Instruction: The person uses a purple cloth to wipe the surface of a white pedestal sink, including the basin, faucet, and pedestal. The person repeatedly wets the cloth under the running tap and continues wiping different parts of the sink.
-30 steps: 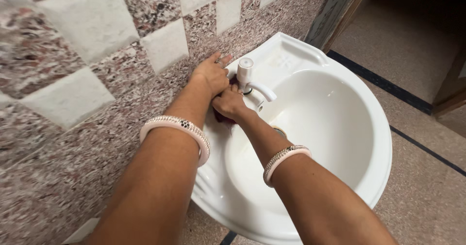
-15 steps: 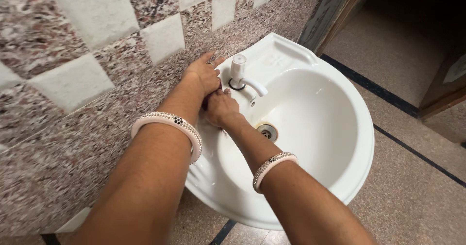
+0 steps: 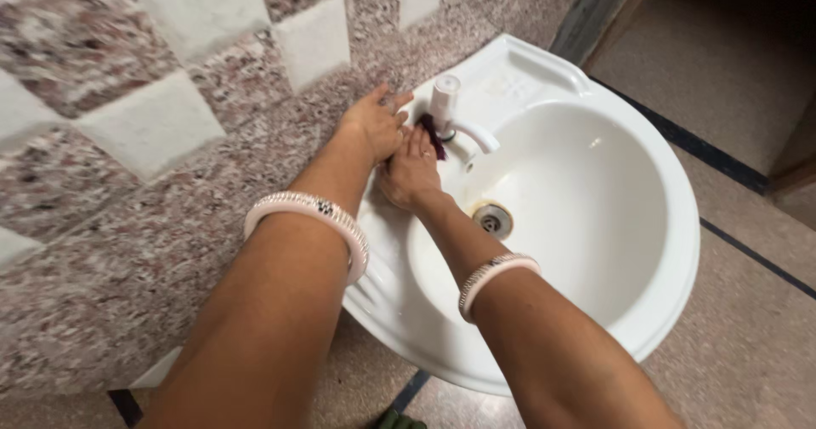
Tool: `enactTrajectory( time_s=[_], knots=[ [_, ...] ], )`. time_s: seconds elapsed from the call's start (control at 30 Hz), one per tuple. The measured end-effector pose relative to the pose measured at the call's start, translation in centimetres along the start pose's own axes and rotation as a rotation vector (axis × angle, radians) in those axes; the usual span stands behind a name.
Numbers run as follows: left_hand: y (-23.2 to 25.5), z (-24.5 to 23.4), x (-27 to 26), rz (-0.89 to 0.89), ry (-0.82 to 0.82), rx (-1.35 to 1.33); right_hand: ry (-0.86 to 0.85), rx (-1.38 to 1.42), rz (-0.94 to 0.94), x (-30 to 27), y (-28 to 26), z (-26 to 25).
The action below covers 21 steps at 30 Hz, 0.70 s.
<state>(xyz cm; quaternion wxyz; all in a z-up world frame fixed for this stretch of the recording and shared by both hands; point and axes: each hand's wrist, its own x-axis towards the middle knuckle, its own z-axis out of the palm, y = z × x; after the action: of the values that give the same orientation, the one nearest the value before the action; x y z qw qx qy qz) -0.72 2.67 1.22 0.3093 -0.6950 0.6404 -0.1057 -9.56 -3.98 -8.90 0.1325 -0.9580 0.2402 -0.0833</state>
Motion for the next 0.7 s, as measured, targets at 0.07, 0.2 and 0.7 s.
enactTrajectory(
  time_s=[0.07,0.2,0.7],
  knots=[
    [-0.7,0.0,-1.9,0.031,-0.064,0.101,-0.078,-0.068,0.043,-0.6,-1.3,0.2],
    [-0.2,-1.7,-4.5,0.094,-0.17,0.104,-0.09,-0.032,0.001,-3.3,-4.3,-0.6],
    [-3.6,-4.1,-4.6,-0.021,0.097,0.176,0.591,0.505,-0.003,2.9,-0.3,-2.8]
  ],
)
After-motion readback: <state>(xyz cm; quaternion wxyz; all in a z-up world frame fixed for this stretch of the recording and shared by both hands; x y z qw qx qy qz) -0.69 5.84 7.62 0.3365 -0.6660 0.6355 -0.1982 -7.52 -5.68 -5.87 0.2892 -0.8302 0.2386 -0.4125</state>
